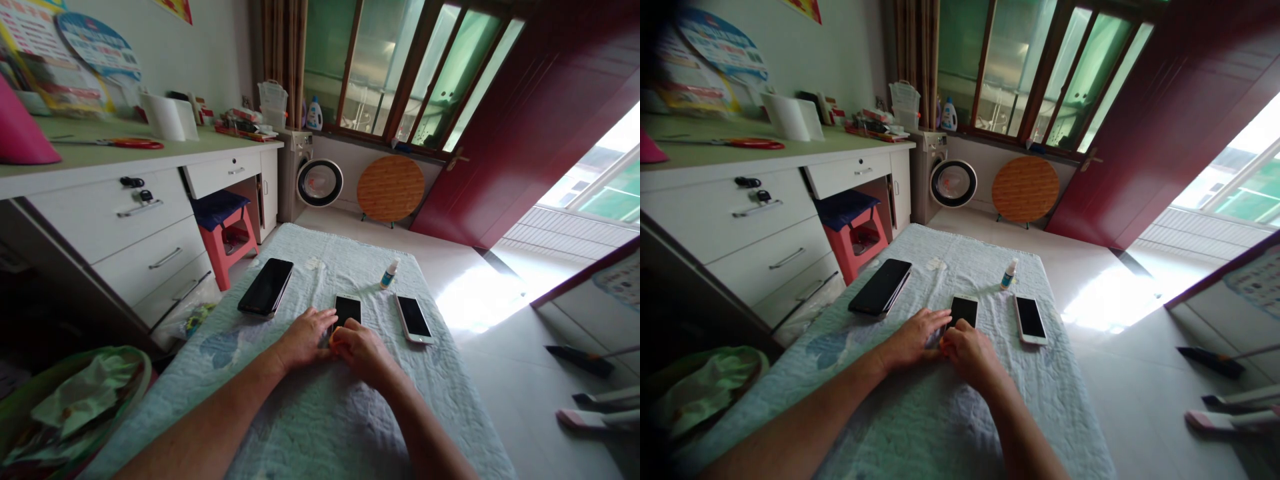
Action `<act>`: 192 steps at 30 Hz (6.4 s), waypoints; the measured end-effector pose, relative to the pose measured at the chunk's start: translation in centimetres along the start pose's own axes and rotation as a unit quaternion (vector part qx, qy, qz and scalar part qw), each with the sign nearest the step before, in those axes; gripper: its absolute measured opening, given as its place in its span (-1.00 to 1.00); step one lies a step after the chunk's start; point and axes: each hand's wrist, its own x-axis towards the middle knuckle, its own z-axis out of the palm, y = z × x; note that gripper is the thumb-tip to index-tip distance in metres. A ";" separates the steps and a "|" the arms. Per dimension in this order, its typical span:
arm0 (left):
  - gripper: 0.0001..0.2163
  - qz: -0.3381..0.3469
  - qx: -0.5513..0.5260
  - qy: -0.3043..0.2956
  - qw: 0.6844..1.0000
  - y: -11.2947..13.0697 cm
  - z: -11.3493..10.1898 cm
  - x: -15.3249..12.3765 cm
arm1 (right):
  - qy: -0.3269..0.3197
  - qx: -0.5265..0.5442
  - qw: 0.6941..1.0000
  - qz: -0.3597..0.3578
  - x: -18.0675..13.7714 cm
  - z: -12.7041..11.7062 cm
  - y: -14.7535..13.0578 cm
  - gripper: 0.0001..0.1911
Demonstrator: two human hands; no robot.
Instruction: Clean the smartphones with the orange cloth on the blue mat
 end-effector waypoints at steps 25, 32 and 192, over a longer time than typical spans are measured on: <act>-0.36 0.000 -0.002 0.001 1.000 -0.1 0.0 -0.1 | -0.066 0.088 0.994 0.021 -0.9 -3.0 3.3 -0.78; -0.35 0.001 0.000 -0.001 1.000 -0.1 0.1 -0.1 | -0.005 0.080 0.996 0.033 -0.2 -2.4 4.1 -0.79; -0.39 -0.020 0.061 0.043 0.997 1.2 0.3 0.1 | 0.006 0.009 1.000 -0.008 0.5 0.0 1.3 -0.84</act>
